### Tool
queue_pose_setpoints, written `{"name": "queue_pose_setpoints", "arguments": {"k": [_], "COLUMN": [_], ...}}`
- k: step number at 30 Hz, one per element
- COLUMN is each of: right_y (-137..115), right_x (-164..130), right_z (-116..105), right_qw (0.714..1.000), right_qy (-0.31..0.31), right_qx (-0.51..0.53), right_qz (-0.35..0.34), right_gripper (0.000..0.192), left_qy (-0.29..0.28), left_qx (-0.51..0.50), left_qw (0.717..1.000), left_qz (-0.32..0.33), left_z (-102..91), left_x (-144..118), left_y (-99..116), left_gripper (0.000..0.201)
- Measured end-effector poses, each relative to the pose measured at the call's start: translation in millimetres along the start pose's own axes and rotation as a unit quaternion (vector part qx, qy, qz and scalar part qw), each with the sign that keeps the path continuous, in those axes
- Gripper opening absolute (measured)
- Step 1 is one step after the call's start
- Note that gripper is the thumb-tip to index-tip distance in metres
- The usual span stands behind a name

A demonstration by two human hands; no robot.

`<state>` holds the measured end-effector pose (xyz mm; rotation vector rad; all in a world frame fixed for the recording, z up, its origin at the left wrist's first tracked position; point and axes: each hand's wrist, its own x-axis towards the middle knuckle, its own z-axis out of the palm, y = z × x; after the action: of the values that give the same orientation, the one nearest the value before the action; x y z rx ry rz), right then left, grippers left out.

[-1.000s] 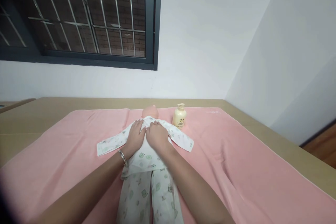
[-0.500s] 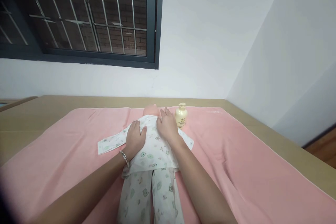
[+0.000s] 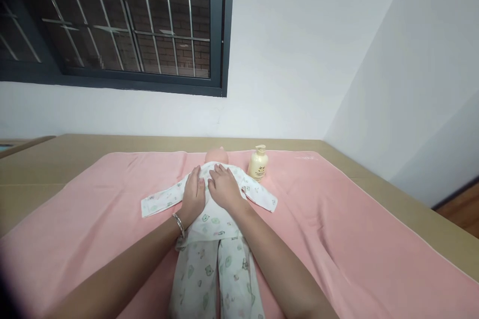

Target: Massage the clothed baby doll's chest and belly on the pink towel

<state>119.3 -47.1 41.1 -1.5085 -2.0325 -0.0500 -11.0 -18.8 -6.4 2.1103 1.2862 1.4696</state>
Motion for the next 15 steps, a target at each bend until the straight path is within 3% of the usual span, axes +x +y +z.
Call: {"name": "queue_pose_setpoints", "arguments": {"k": [5,11,15], "right_y": [-6.5,-6.6,-5.8], "right_x": [-0.4,-1.0,0.3], "right_z": [-5.3,2.5,-2.6], "right_qw": [0.998,0.998,0.999], "right_qy": [0.060,-0.040,-0.015], "right_qx": [-0.005,-0.011,-0.009], "right_qz": [0.014,0.038,0.036], "right_gripper": [0.047,0.045,0.044], "left_qy": [0.002,0.004,0.007], "left_qx": [-0.001,0.002,0.003], "left_qw": [1.000,1.000,1.000], "left_qz": [-0.001,0.005,0.004], "left_z": [0.8,0.8,1.4], "left_x": [0.0,0.2,0.4], "left_y": [-1.1,-0.2,-1.3], "left_gripper": [0.053,0.051,0.051]}}
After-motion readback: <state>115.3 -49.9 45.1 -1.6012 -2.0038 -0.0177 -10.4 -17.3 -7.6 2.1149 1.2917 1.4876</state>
